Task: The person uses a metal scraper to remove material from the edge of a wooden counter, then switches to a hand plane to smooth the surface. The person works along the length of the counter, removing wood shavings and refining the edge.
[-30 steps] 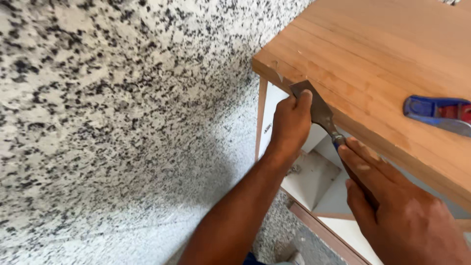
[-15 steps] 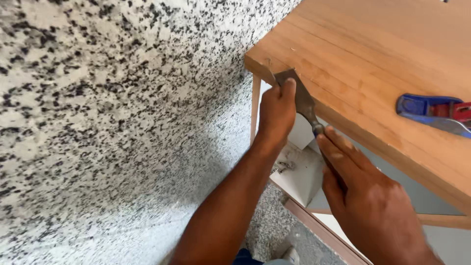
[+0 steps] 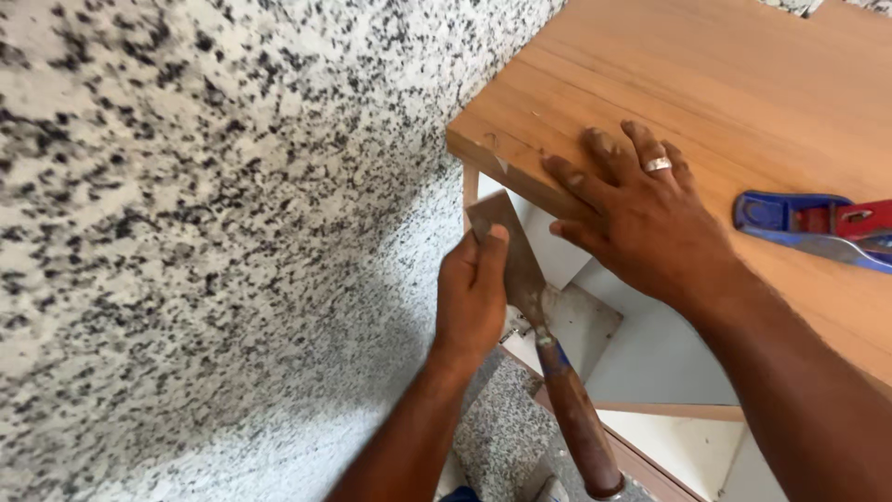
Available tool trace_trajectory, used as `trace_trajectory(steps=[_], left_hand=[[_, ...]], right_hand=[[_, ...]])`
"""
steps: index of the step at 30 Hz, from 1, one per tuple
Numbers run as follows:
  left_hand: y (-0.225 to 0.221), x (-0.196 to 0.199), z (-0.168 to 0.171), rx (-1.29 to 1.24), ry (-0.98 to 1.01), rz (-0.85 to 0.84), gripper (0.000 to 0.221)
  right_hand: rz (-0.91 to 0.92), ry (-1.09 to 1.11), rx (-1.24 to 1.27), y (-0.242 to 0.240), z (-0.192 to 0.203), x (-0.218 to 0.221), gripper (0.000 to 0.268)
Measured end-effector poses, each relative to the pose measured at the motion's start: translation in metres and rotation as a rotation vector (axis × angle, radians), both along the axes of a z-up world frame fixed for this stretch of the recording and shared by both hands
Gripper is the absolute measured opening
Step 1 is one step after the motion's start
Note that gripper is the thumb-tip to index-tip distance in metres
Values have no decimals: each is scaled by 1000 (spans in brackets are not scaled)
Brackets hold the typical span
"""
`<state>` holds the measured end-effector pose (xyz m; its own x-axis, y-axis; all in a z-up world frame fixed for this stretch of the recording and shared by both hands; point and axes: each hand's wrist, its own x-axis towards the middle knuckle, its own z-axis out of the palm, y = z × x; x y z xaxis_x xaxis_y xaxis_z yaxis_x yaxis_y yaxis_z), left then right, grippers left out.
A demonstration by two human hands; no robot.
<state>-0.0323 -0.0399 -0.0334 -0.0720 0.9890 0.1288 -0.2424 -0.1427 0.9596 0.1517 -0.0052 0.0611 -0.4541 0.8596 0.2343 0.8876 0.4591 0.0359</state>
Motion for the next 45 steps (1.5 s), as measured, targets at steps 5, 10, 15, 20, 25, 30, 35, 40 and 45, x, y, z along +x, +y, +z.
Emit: trace_trajectory(steps=[5,10,15,20,25,30,35,40,45], left_hand=[[-9,-7,3,13,128,-8,33],[1,-14,1,13,158,-30,36],[9,-16,0,-65,159,-60,38],[17,3,-3,-11,156,-102,36],[26,23,4,-310,-172,-113,32],[29,44,14,-345,-238,-5,30],[30,64,19,-435,-275,99,28],[29,66,27,-425,-203,153,29],[33,64,34,-433,-190,147,28]], right_hand=[[-17,11,4,19,-29,5,73],[-32,48,44,-33,15,-4,55],[-71,605,-224,-123,-24,-7,63],[-200,1451,-1033,-163,-91,-14,86],[-82,1975,-1301,-152,-89,2,81],[1,2004,-1353,-136,-70,23,52],[-94,2057,-1485,-125,-60,37,11],[-34,2030,-1590,-114,-52,43,6],[-318,1974,-1559,-109,-52,37,10]])
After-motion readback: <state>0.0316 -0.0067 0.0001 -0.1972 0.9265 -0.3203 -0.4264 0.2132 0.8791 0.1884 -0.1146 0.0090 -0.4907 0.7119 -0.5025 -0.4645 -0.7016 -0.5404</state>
